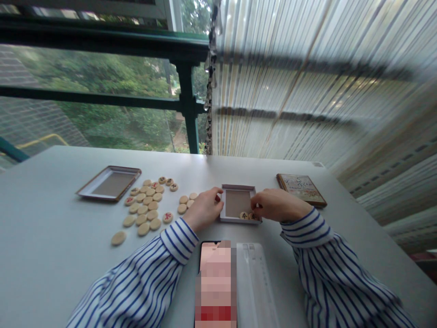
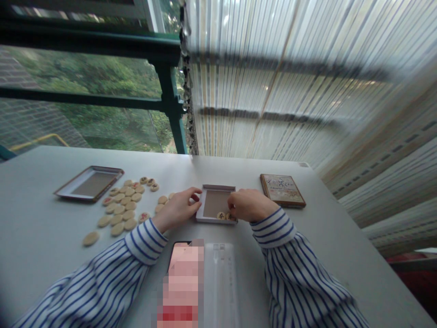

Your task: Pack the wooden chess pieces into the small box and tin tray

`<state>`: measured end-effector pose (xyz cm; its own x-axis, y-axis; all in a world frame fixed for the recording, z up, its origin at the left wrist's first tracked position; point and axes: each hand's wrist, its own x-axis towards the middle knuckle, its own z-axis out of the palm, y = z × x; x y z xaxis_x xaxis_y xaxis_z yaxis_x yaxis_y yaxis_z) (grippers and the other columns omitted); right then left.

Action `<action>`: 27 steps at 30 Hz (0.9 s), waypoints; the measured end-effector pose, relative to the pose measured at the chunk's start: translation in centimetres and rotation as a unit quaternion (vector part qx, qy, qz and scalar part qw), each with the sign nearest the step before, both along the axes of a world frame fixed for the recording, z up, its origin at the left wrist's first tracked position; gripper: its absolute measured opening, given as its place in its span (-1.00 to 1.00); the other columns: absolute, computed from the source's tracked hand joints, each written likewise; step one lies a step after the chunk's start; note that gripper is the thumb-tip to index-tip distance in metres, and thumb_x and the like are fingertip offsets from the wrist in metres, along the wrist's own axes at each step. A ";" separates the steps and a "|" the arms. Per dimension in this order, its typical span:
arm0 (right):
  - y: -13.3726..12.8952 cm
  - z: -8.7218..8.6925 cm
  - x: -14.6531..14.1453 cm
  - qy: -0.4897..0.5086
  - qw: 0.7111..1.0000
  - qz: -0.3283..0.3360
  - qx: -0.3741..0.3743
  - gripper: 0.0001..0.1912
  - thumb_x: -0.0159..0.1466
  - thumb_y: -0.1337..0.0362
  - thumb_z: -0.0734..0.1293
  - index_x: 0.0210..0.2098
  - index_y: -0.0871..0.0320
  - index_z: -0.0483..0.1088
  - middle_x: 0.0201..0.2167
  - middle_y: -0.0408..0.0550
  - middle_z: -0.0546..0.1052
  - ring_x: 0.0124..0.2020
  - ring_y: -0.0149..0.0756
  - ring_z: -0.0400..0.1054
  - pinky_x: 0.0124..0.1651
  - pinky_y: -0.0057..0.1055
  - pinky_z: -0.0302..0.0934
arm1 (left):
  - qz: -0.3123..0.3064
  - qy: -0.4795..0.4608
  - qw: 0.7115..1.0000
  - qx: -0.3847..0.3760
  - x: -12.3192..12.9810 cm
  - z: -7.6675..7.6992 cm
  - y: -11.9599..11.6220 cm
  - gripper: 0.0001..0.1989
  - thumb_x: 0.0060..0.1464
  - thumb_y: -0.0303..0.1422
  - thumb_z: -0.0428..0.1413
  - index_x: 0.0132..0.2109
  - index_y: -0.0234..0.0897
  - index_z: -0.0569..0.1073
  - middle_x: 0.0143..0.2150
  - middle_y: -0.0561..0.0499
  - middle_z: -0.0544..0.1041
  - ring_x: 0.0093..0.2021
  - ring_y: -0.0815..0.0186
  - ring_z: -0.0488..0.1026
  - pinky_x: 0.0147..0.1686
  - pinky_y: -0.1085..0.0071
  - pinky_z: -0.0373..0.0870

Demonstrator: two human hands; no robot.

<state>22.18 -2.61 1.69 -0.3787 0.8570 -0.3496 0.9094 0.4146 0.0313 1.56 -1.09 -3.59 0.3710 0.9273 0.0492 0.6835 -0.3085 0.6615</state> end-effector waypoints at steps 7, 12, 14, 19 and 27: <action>0.1 -0.2 0.2 -0.005 1.000 0.005 0.004 -0.74 0.11 0.30 0.16 -0.35 0.10 0.48 -0.41 0.01 0.53 -0.37 -0.24 0.39 -0.41 -0.42 0.11 | 0.002 -0.003 1.000 -0.001 0.0 0.0 -0.1 -0.70 0.02 -0.38 -0.02 -0.05 -0.26 0.35 -0.26 -0.02 0.52 -0.33 0.32 0.48 -0.29 0.45 0.34; 0.2 -0.3 0.3 -0.005 1.000 0.004 0.006 -0.74 0.11 0.31 0.16 -0.35 0.12 0.47 -0.42 0.01 0.52 -0.38 -0.25 0.39 -0.41 -0.43 0.10 | 0.008 -0.007 1.000 0.000 0.0 0.0 0.0 -0.71 0.02 -0.38 -0.01 -0.06 -0.26 0.36 -0.26 -0.02 0.52 -0.33 0.32 0.48 -0.27 0.44 0.34; 0.2 -0.3 0.3 -0.006 1.000 0.003 0.005 -0.74 0.12 0.30 0.16 -0.35 0.12 0.47 -0.41 0.02 0.52 -0.37 -0.25 0.39 -0.41 -0.43 0.10 | 0.008 -0.009 1.000 -0.002 0.0 -0.1 0.0 -0.71 0.03 -0.38 -0.01 -0.06 -0.26 0.36 -0.25 -0.03 0.52 -0.33 0.32 0.48 -0.27 0.44 0.34; 0.1 0.4 0.0 -0.012 1.000 -0.002 0.026 -0.73 0.14 0.28 0.14 -0.33 0.13 0.46 -0.40 0.03 0.52 -0.37 -0.25 0.38 -0.42 -0.43 0.07 | 0.011 -0.004 1.000 0.006 -0.1 0.0 0.1 -0.70 0.02 -0.36 -0.01 -0.06 -0.27 0.35 -0.26 -0.03 0.52 -0.35 0.33 0.48 -0.30 0.44 0.34; -0.4 1.6 -0.5 -0.010 0.991 -0.038 0.130 -0.68 0.25 0.20 0.05 -0.21 0.12 0.38 -0.35 0.02 0.51 -0.35 -0.24 0.37 -0.36 -0.40 0.05 | 0.071 -0.039 0.996 0.041 -3.0 2.7 1.4 -0.65 0.04 -0.25 -0.03 -0.03 -0.25 0.32 -0.20 -0.05 0.49 -0.48 0.39 0.46 -0.42 0.46 0.36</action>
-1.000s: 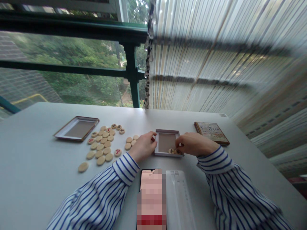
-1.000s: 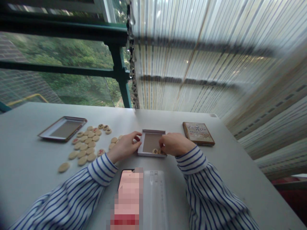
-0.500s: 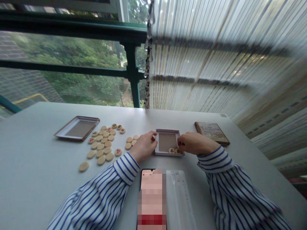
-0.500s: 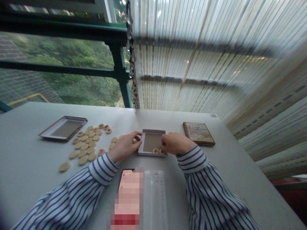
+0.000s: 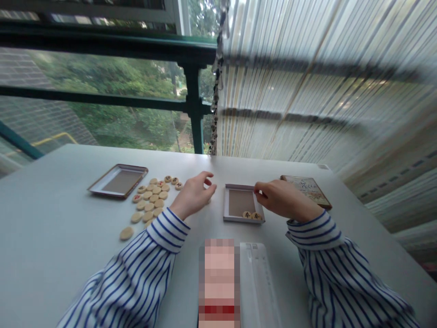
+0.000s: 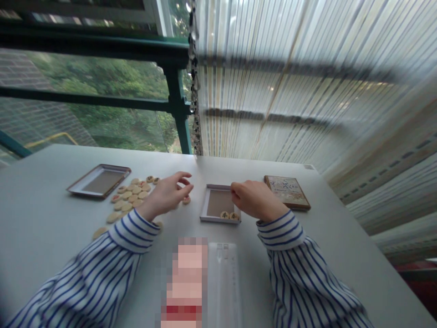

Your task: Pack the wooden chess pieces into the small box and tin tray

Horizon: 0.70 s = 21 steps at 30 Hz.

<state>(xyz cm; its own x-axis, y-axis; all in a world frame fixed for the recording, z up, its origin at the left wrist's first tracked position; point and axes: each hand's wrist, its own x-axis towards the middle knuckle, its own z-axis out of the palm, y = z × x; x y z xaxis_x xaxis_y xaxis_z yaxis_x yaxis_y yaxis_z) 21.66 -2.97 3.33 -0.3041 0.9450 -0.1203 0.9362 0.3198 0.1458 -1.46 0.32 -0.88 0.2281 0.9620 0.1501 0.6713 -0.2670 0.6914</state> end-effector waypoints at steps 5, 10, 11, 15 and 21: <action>-0.4 0.0 -0.9 0.016 0.998 0.018 0.056 -0.67 0.28 0.19 0.02 -0.25 0.14 0.36 -0.37 0.00 0.51 -0.39 -0.28 0.36 -0.40 -0.43 0.01 | 0.040 -0.029 0.998 0.033 -2.4 2.6 0.3 -0.62 0.02 -0.20 -0.01 -0.04 -0.27 0.33 -0.23 -0.06 0.49 -0.46 0.36 0.47 -0.42 0.44 0.39; -0.7 -0.1 -1.6 0.047 0.993 0.059 0.091 -0.69 0.28 0.23 0.03 -0.25 0.15 0.36 -0.37 0.00 0.51 -0.37 -0.28 0.36 -0.38 -0.43 0.02 | 0.068 -0.049 0.994 0.067 -3.9 4.2 -0.4 -0.63 0.02 -0.19 0.00 -0.05 -0.27 0.34 -0.24 -0.05 0.49 -0.44 0.35 0.48 -0.42 0.43 0.40; -0.8 -0.1 -1.7 0.053 0.992 0.064 0.092 -0.69 0.27 0.24 0.03 -0.24 0.15 0.36 -0.37 0.01 0.51 -0.36 -0.28 0.36 -0.36 -0.43 0.02 | 0.072 -0.045 0.994 0.073 -4.1 4.4 -0.7 -0.63 0.02 -0.18 0.00 -0.05 -0.27 0.35 -0.25 -0.05 0.50 -0.43 0.35 0.48 -0.42 0.43 0.40; -1.2 0.1 -2.2 0.075 0.989 0.085 0.090 -0.73 0.26 0.28 0.06 -0.26 0.16 0.37 -0.38 -0.01 0.50 -0.33 -0.30 0.34 -0.31 -0.43 0.04 | 0.076 -0.014 0.992 0.104 -4.9 4.5 -2.2 -0.66 0.03 -0.19 0.00 -0.09 -0.26 0.38 -0.26 -0.03 0.50 -0.38 0.35 0.46 -0.38 0.43 0.39; -2.2 0.2 -3.6 0.121 0.978 0.130 0.105 -0.79 0.24 0.31 0.11 -0.32 0.16 0.36 -0.45 -0.06 0.46 -0.42 -0.36 0.29 -0.35 -0.45 0.01 | 0.031 0.036 0.986 0.158 -6.7 2.2 -4.7 -0.74 0.08 -0.26 -0.02 -0.17 -0.29 0.43 -0.23 -0.06 0.48 -0.25 0.31 0.43 -0.19 0.35 0.35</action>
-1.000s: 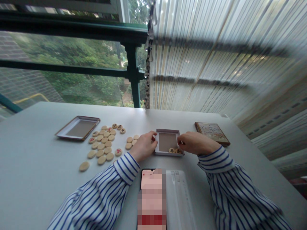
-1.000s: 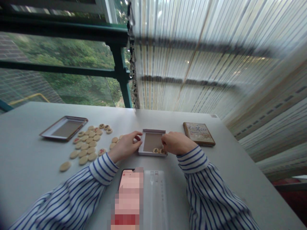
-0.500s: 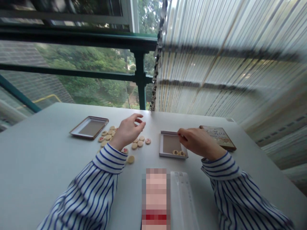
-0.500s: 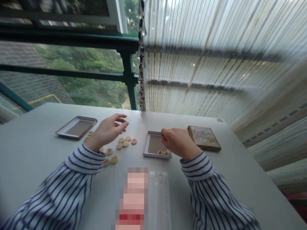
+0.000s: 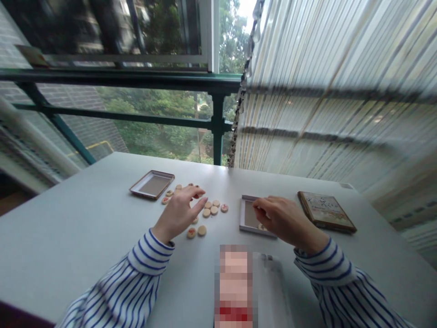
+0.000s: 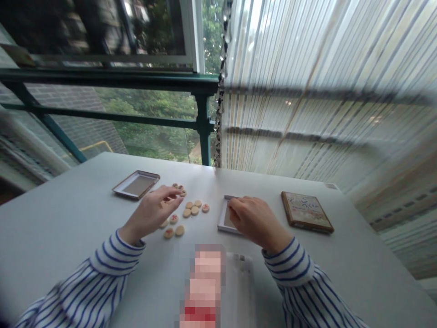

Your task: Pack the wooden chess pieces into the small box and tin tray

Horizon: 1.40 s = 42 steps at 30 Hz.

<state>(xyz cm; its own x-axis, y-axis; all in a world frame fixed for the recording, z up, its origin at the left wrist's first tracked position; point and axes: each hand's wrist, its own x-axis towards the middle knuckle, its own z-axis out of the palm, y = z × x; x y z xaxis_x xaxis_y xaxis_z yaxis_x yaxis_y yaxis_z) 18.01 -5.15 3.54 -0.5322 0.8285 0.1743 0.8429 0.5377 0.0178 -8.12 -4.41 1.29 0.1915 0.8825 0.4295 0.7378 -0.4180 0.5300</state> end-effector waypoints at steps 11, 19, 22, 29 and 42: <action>-0.5 -1.3 -4.8 0.045 0.998 0.041 -0.009 -0.80 0.23 0.34 0.13 -0.33 0.16 0.38 -0.47 -0.07 0.46 -0.40 -0.38 0.30 -0.35 -0.47 0.04 | -0.105 0.085 0.991 -0.002 -2.3 -5.5 -0.7 -0.84 -0.02 -0.35 0.09 -0.29 -0.31 0.49 -0.24 -0.08 0.51 -0.20 0.24 0.42 -0.18 0.29 0.33; 0.0 -2.7 -7.4 0.026 0.997 0.067 -0.010 -0.81 0.24 0.31 0.12 -0.27 0.13 0.36 -0.40 -0.08 0.50 -0.37 -0.35 0.33 -0.34 -0.44 0.07 | -0.146 0.124 0.981 -0.020 -1.8 -5.6 -1.2 -0.77 -0.10 -0.36 0.14 -0.22 -0.30 0.46 -0.22 -0.05 0.52 -0.19 0.21 0.39 -0.17 0.26 0.26; 0.1 -3.3 -7.2 0.027 0.996 0.074 -0.028 -0.80 0.24 0.32 0.13 -0.25 0.11 0.36 -0.37 -0.09 0.50 -0.33 -0.34 0.34 -0.31 -0.44 0.08 | -0.146 0.144 0.978 -0.036 -1.9 -5.2 -1.2 -0.82 -0.08 -0.37 0.12 -0.26 -0.30 0.46 -0.25 -0.04 0.52 -0.20 0.22 0.37 -0.16 0.26 0.24; 0.3 -3.9 -7.2 0.019 0.996 0.076 -0.044 -0.81 0.23 0.32 0.14 -0.27 0.11 0.37 -0.38 -0.09 0.50 -0.34 -0.32 0.34 -0.31 -0.42 0.08 | -0.139 0.180 0.973 -0.043 -1.5 -4.6 -1.4 -0.92 -0.04 -0.43 0.07 -0.35 -0.27 0.46 -0.35 0.02 0.53 -0.25 0.25 0.36 -0.22 0.29 0.18; 0.0 -4.0 -7.3 0.013 0.996 0.079 -0.043 -0.80 0.23 0.31 0.13 -0.28 0.10 0.37 -0.38 -0.09 0.50 -0.35 -0.32 0.34 -0.32 -0.42 0.07 | -0.111 0.076 0.989 0.066 -1.8 -5.5 -0.8 -0.86 0.00 -0.44 0.06 -0.24 -0.28 0.45 -0.28 -0.04 0.52 -0.26 0.28 0.39 -0.22 0.31 0.29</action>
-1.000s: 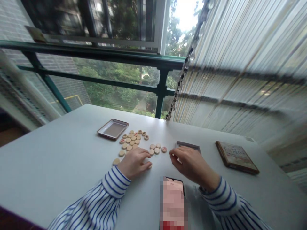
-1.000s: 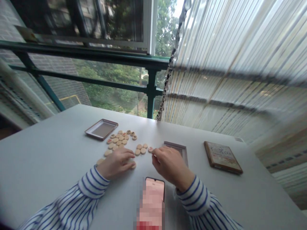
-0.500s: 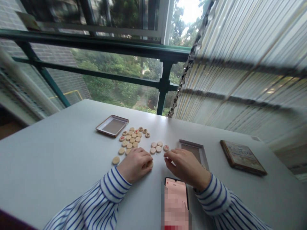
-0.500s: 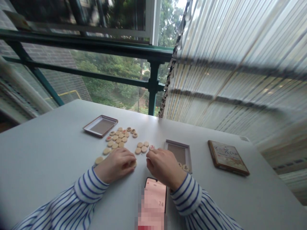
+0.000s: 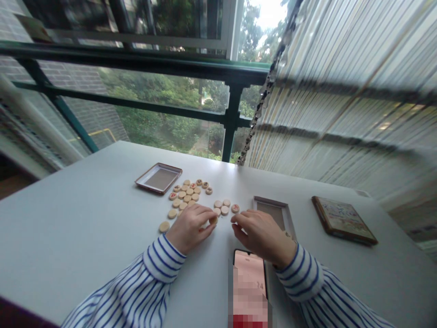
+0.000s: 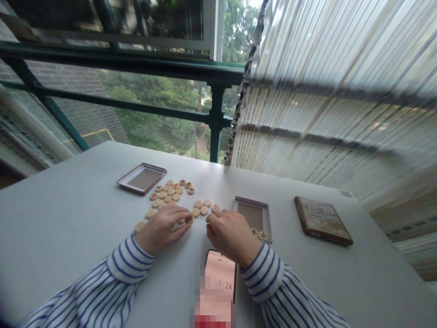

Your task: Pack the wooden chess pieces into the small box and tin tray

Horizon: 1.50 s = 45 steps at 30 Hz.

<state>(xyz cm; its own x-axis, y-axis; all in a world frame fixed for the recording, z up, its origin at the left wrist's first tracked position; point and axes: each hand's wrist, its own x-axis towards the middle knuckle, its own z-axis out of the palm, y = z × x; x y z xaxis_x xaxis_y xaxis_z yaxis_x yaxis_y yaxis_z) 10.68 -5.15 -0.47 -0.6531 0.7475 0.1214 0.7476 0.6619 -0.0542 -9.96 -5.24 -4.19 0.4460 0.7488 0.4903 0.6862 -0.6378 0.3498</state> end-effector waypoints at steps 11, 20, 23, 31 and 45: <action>0.0 0.3 0.0 -0.005 1.000 0.002 0.004 -0.80 0.24 0.32 0.11 -0.35 0.14 0.35 -0.41 -0.07 0.48 -0.38 -0.35 0.30 -0.34 -0.43 0.03 | 0.051 -0.296 0.925 -0.232 0.6 0.8 -0.3 -0.73 0.02 -0.28 0.07 -0.16 -0.34 0.48 -0.20 -0.09 0.54 -0.22 0.28 0.46 -0.20 0.38 0.40; -0.1 0.5 -0.2 0.022 1.000 -0.001 0.015 -0.80 0.25 0.33 0.11 -0.30 0.14 0.37 -0.39 -0.06 0.46 -0.35 -0.37 0.29 -0.31 -0.45 0.05 | 0.046 -0.422 0.821 -0.382 0.6 1.1 -0.1 -0.61 -0.07 -0.21 0.15 -0.12 -0.38 0.46 -0.26 -0.13 0.57 -0.28 0.27 0.50 -0.23 0.34 0.42; -0.2 0.5 -0.2 0.029 0.999 0.003 0.018 -0.79 0.26 0.33 0.11 -0.30 0.15 0.36 -0.38 -0.06 0.46 -0.34 -0.36 0.29 -0.29 -0.45 0.05 | 0.031 -0.446 0.803 -0.394 0.7 0.9 -0.2 -0.60 -0.07 -0.21 0.15 -0.10 -0.38 0.44 -0.24 -0.13 0.56 -0.30 0.30 0.50 -0.21 0.33 0.42; -0.1 0.4 -0.3 0.031 0.999 0.002 0.022 -0.81 0.25 0.34 0.12 -0.30 0.15 0.36 -0.38 -0.06 0.46 -0.34 -0.36 0.29 -0.30 -0.45 0.06 | 0.025 -0.458 0.790 -0.408 0.7 0.3 -0.1 -0.61 -0.04 -0.21 0.13 -0.10 -0.37 0.43 -0.24 -0.13 0.55 -0.30 0.28 0.51 -0.20 0.29 0.42; -0.1 0.5 -0.2 0.027 1.000 -0.006 0.012 -0.79 0.26 0.32 0.11 -0.28 0.15 0.37 -0.38 -0.03 0.46 -0.34 -0.37 0.30 -0.28 -0.46 0.07 | 0.011 -0.412 0.810 -0.418 0.8 0.1 -0.2 -0.52 -0.10 -0.30 0.18 0.00 -0.38 0.35 -0.19 -0.16 0.53 -0.25 0.21 0.50 -0.42 0.41 0.43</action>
